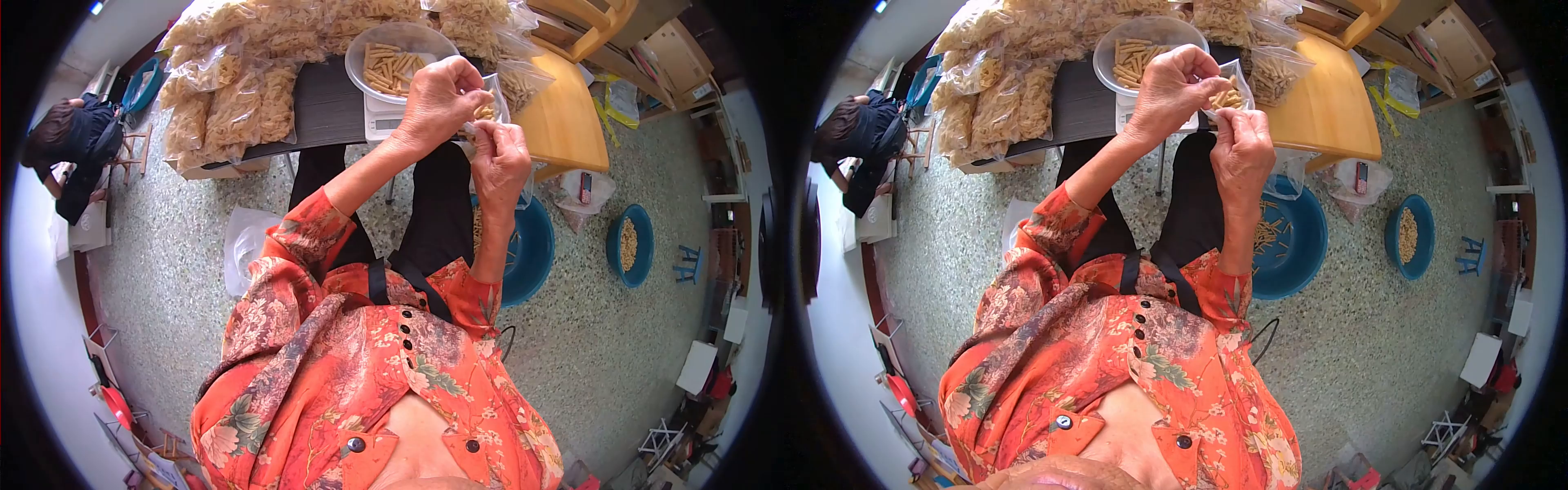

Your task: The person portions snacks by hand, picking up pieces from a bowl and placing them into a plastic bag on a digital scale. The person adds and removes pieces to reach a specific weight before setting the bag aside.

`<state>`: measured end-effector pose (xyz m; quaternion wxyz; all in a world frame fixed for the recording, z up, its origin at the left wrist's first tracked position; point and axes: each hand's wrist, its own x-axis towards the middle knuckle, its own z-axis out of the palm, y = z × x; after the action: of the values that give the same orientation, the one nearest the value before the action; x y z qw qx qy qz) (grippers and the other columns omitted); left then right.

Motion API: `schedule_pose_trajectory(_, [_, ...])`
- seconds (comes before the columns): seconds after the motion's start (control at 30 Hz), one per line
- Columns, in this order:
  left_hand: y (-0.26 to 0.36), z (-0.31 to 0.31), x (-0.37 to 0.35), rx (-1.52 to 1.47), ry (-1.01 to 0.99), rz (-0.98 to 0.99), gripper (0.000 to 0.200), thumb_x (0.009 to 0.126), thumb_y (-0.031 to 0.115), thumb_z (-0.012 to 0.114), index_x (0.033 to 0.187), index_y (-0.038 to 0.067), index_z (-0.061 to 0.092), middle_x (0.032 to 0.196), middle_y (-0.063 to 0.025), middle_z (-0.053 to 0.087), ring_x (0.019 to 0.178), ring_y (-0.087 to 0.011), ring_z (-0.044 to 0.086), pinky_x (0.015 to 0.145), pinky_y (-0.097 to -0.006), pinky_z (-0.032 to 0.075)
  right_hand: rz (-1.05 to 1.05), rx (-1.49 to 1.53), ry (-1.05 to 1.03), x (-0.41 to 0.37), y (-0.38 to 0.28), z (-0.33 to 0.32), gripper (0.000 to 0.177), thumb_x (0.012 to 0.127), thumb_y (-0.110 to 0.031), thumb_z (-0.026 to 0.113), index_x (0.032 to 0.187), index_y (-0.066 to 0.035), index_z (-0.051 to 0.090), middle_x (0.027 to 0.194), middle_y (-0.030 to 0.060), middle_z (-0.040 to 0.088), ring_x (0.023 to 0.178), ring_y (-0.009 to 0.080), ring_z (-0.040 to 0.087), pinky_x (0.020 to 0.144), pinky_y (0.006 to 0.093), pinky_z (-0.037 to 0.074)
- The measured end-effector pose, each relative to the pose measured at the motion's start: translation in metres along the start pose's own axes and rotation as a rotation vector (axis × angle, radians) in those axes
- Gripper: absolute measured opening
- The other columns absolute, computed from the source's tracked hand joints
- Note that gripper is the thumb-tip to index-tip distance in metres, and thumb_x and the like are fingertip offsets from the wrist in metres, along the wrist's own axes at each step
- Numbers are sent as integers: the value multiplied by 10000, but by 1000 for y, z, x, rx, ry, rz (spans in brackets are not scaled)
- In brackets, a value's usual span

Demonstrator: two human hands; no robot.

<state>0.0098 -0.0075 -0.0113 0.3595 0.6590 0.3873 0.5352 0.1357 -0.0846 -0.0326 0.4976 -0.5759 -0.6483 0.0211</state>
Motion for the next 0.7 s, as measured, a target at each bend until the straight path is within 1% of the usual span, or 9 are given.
schedule_pose_trajectory(0.13, [4,-21,11,21,18,70,103,895,80,760,951,7,716,779,7,693,671,-34,619,581,-207,512,-5,-8,29,-1,4,0,79,881,-82,730,954,-51,731,905,124,643,773,311,671,686,404,544])
schedule_pose_trajectory(0.23, [-7,-58,31,195,31,182,87,896,107,750,948,38,758,772,-13,709,683,-67,641,630,-251,534,4,-11,41,0,2,-2,85,872,-76,738,955,-59,733,907,116,645,782,306,674,692,402,547])
schedule_pose_trajectory(0.3, [-18,-81,45,484,-40,206,86,870,117,756,931,56,768,794,-32,713,709,-107,663,668,-276,544,9,-8,42,0,2,-1,86,870,-73,740,955,-62,734,906,113,646,785,305,675,694,402,548])
schedule_pose_trajectory(0.33, [-22,-90,51,587,-86,265,72,834,128,748,885,80,764,817,-53,705,757,-180,691,709,-327,552,7,-9,39,0,2,-1,88,867,-71,743,955,-65,735,905,111,647,787,303,676,695,401,550])
schedule_pose_trajectory(0.37, [-26,-94,53,591,-89,268,72,834,128,748,885,80,764,817,-53,705,757,-180,691,709,-327,552,9,-6,44,0,2,-1,88,867,-71,743,955,-65,735,905,111,647,787,303,676,695,401,550])
schedule_pose_trajectory(0.43, [-32,-96,54,874,-288,239,77,805,149,731,860,100,754,856,-63,696,824,-248,694,760,-368,551,-5,-16,41,0,3,-1,89,867,-67,741,956,-67,735,904,107,648,786,300,677,696,402,550])
schedule_pose_trajectory(0.47, [-34,-95,54,911,-368,225,83,798,155,703,850,118,755,894,-59,686,895,-282,685,805,-404,547,-2,-16,40,0,3,-1,89,867,-67,741,956,-67,735,904,107,648,786,300,677,696,402,550])
schedule_pose_trajectory(0.63, [-45,-84,56,1049,-521,179,112,811,119,676,878,123,766,947,-52,676,959,-274,680,841,-417,549,3,-9,41,0,4,-3,92,862,-64,746,954,-67,735,901,105,646,784,296,677,694,398,549])
schedule_pose_trajectory(0.7, [-47,-83,58,1121,-578,214,109,809,103,680,881,109,762,959,-58,685,964,-276,685,844,-410,550,6,-12,40,0,4,-2,92,861,-65,748,952,-67,736,900,105,646,783,297,677,692,398,548])
